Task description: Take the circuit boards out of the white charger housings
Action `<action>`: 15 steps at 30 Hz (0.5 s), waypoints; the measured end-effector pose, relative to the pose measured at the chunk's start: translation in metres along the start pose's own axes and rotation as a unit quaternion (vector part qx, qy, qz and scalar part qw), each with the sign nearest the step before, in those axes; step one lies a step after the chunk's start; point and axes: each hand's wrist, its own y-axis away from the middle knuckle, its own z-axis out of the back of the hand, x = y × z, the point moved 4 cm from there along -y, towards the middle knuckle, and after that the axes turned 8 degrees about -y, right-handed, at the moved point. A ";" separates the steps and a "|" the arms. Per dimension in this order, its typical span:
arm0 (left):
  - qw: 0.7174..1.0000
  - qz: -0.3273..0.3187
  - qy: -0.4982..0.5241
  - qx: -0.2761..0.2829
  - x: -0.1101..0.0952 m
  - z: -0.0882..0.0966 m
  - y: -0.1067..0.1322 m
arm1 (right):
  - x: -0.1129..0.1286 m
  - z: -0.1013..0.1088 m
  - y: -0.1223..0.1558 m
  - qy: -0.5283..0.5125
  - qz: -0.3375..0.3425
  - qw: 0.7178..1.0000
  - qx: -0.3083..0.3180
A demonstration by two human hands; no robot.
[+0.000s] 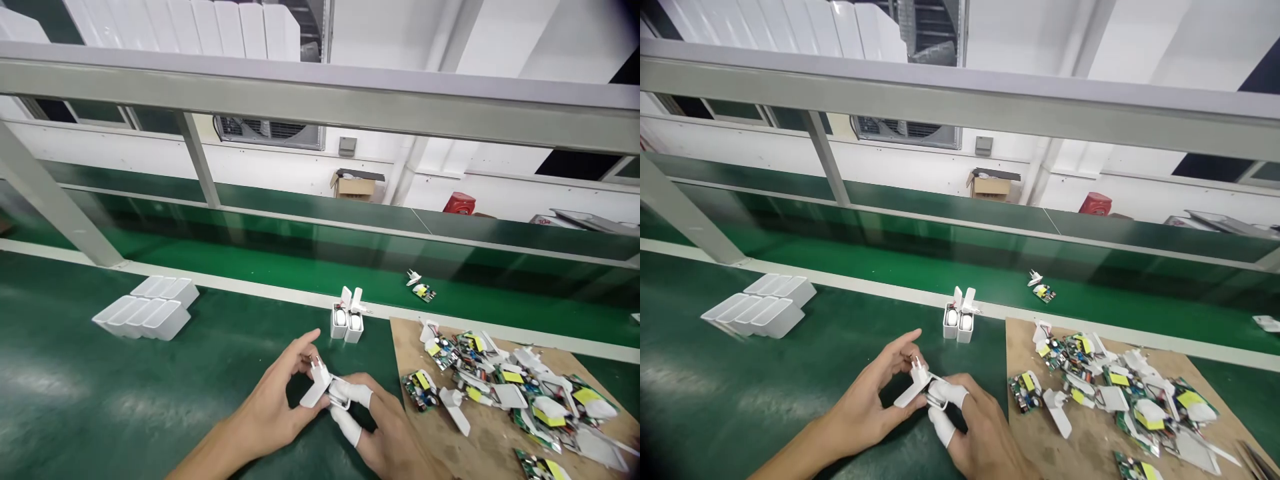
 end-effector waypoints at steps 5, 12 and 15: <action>1.000 0.003 0.009 0.001 0.003 0.000 -0.003 | 0.004 -0.001 -0.001 0.012 -0.002 0.999 0.029; 0.998 -0.050 -0.023 -0.027 -0.003 -0.009 0.005 | -0.011 -0.006 -0.003 -0.334 -0.229 0.912 -0.058; 0.991 -0.096 -0.087 -0.042 -0.014 -0.019 0.010 | -0.013 -0.017 0.000 -0.514 -0.323 0.791 -0.082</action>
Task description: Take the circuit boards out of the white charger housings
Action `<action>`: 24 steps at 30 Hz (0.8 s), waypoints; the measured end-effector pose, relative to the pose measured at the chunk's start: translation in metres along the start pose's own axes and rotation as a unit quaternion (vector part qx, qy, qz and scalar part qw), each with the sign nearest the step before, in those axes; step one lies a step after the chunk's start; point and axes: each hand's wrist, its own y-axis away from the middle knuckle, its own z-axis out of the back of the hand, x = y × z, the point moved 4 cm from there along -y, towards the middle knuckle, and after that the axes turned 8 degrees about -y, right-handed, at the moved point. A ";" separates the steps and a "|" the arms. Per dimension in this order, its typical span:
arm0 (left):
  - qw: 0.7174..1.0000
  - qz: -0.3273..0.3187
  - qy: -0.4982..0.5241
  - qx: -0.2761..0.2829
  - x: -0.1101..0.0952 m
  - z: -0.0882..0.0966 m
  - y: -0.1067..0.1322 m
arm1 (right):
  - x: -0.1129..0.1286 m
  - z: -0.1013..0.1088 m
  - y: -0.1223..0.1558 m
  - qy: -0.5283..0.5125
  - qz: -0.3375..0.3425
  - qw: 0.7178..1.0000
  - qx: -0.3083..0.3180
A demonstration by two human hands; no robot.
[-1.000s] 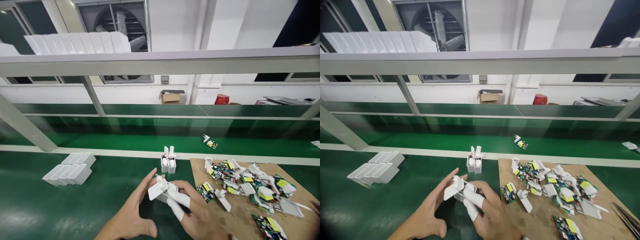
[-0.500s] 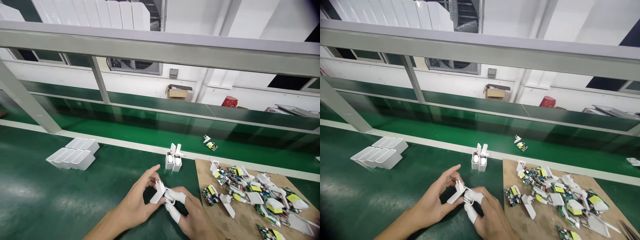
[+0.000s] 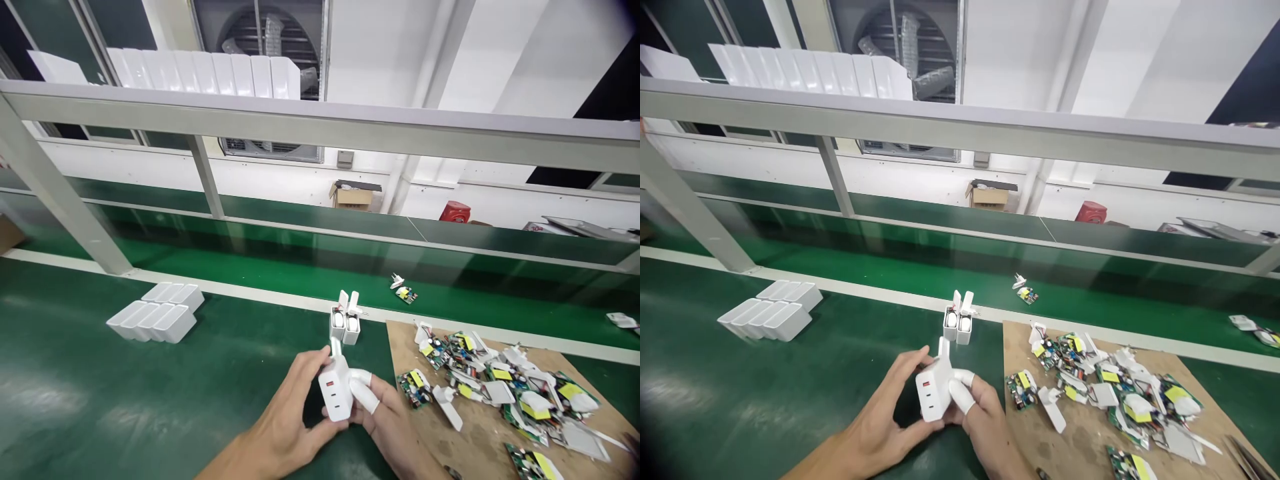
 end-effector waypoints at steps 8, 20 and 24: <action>0.997 -0.046 -0.041 -0.052 -0.016 0.001 -0.006 | 0.003 -0.012 0.004 -0.062 -0.032 0.998 -0.009; 0.978 0.176 -0.064 -0.092 0.051 0.028 -0.041 | 0.021 -0.003 0.015 0.378 0.301 0.875 -0.002; 0.976 0.217 0.015 -0.032 0.083 0.024 -0.078 | 0.018 -0.005 0.019 0.520 0.388 0.759 0.042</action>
